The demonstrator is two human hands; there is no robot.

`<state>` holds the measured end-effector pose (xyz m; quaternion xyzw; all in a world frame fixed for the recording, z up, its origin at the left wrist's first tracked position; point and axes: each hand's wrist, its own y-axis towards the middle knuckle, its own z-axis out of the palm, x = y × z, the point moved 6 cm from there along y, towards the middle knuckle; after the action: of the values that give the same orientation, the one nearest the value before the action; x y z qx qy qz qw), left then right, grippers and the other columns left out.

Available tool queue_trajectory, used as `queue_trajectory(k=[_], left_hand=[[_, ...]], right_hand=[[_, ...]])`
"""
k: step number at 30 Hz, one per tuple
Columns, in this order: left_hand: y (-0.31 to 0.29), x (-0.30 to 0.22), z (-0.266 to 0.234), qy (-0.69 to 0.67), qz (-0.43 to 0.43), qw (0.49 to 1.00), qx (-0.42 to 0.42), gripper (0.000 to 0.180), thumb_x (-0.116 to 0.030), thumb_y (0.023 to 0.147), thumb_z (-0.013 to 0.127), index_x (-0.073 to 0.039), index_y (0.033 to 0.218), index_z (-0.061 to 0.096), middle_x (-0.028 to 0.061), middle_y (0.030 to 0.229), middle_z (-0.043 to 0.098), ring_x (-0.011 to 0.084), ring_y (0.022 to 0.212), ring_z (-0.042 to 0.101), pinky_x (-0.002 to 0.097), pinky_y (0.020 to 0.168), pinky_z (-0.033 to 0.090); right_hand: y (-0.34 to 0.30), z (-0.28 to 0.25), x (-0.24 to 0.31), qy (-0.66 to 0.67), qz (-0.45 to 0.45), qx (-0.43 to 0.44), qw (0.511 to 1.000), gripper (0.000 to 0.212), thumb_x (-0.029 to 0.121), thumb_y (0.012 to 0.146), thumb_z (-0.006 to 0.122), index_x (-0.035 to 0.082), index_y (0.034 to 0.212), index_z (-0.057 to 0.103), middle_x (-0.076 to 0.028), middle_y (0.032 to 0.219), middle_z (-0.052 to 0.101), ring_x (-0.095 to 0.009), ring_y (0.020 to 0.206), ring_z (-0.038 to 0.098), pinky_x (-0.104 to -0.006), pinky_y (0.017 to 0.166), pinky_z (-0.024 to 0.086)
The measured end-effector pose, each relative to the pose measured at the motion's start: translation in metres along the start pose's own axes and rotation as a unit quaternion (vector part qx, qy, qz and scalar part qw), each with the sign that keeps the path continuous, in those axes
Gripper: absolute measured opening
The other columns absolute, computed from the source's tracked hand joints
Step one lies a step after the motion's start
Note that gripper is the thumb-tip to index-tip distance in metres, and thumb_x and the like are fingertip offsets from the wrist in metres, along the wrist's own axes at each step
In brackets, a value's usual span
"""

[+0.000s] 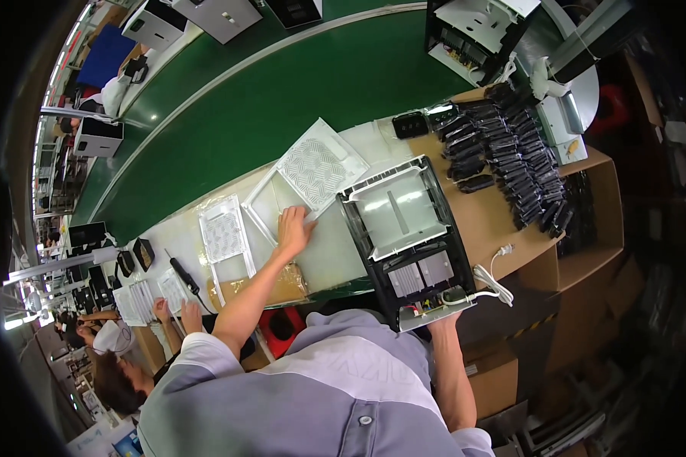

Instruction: Assembling electronic components by inserting a black device into a white plastic housing on a production line.

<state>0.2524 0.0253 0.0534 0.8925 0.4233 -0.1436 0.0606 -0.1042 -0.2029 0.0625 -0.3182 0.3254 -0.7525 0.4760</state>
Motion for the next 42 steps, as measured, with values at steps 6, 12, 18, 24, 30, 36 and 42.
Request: queue_trajectory(k=[6, 12, 18, 24, 30, 36, 42], left_hand=[[0.049, 0.021, -0.129, -0.064, -0.120, 0.985, -0.103, 0.016, -0.021, 0.100, 0.056, -0.007, 0.106, 0.060, 0.0221, 0.080, 0.066, 0.0466, 0.073, 0.065, 0.0543, 0.060, 0.047], [0.080, 0.001, -0.278, -0.125, -0.007, 0.976, -0.180, 0.026, -0.022, 0.106, 0.053, -0.002, 0.100, 0.069, 0.0014, 0.065, 0.058, 0.0060, 0.056, 0.047, 0.0266, 0.050, 0.037], [0.106, -0.082, -0.364, -0.138, 0.120, 0.983, -0.009, 0.028, -0.019, 0.102, 0.054, 0.001, 0.090, 0.069, 0.0044, 0.060, 0.059, 0.0095, 0.051, 0.047, 0.0278, 0.049, 0.035], [0.142, -0.217, -0.324, -0.180, 0.387, 0.874, 0.233, 0.034, -0.024, 0.101, 0.056, -0.004, 0.074, 0.062, 0.0057, 0.058, 0.060, 0.0215, 0.048, 0.055, 0.0339, 0.049, 0.042], [0.156, -0.237, -0.289, -0.182, 0.485, 0.851, -0.087, 0.032, -0.013, 0.087, 0.073, -0.003, 0.117, 0.068, 0.0131, 0.101, 0.072, 0.0312, 0.092, 0.066, 0.0367, 0.083, 0.054], [0.132, -0.152, -0.144, -0.209, 0.097, 0.972, 0.056, 0.044, -0.016, 0.083, 0.077, 0.000, 0.122, 0.067, 0.0144, 0.105, 0.072, 0.0252, 0.084, 0.066, 0.0358, 0.078, 0.053], [0.150, -0.148, -0.107, -0.231, 0.138, 0.963, -0.006, 0.024, -0.008, 0.087, 0.070, 0.002, 0.108, 0.072, 0.0161, 0.098, 0.070, 0.0298, 0.087, 0.066, 0.0375, 0.077, 0.052]], right_hand=[[0.015, -0.045, -0.021, 0.002, 0.011, -0.074, 0.997, 0.055, 0.060, 0.097, 0.039, 0.016, 0.117, 0.065, -0.008, 0.116, 0.067, -0.032, 0.107, 0.062, -0.0553, 0.095, 0.051], [0.023, -0.059, -0.029, -0.128, 0.023, -0.089, 0.988, 0.037, 0.045, 0.098, 0.050, 0.015, 0.113, 0.065, -0.007, 0.113, 0.066, -0.029, 0.106, 0.063, -0.0520, 0.094, 0.050], [-0.085, -0.006, 0.067, -0.503, -0.179, -0.203, 0.821, 0.035, 0.032, 0.102, 0.056, 0.003, 0.120, 0.063, -0.010, 0.110, 0.066, -0.022, 0.107, 0.064, -0.0330, 0.097, 0.049], [-0.137, 0.254, 0.086, -0.442, -0.472, 0.240, 0.724, 0.065, 0.050, 0.097, 0.063, -0.005, 0.132, 0.054, -0.007, 0.127, 0.063, -0.016, 0.113, 0.060, -0.0302, 0.095, 0.046], [-0.125, 0.180, 0.081, -0.304, -0.337, 0.142, 0.880, 0.041, 0.028, 0.106, 0.056, -0.006, 0.130, 0.053, -0.015, 0.121, 0.067, -0.022, 0.105, 0.068, -0.0368, 0.091, 0.055], [-0.090, 0.108, 0.030, -0.138, -0.280, -0.006, 0.950, 0.041, 0.029, 0.108, 0.049, 0.000, 0.137, 0.048, -0.011, 0.128, 0.064, -0.023, 0.111, 0.066, -0.0391, 0.095, 0.055], [-0.085, 0.074, -0.002, -0.283, -0.193, -0.049, 0.938, 0.038, 0.026, 0.109, 0.046, -0.001, 0.136, 0.047, -0.011, 0.129, 0.063, -0.021, 0.111, 0.066, -0.0373, 0.093, 0.057]])
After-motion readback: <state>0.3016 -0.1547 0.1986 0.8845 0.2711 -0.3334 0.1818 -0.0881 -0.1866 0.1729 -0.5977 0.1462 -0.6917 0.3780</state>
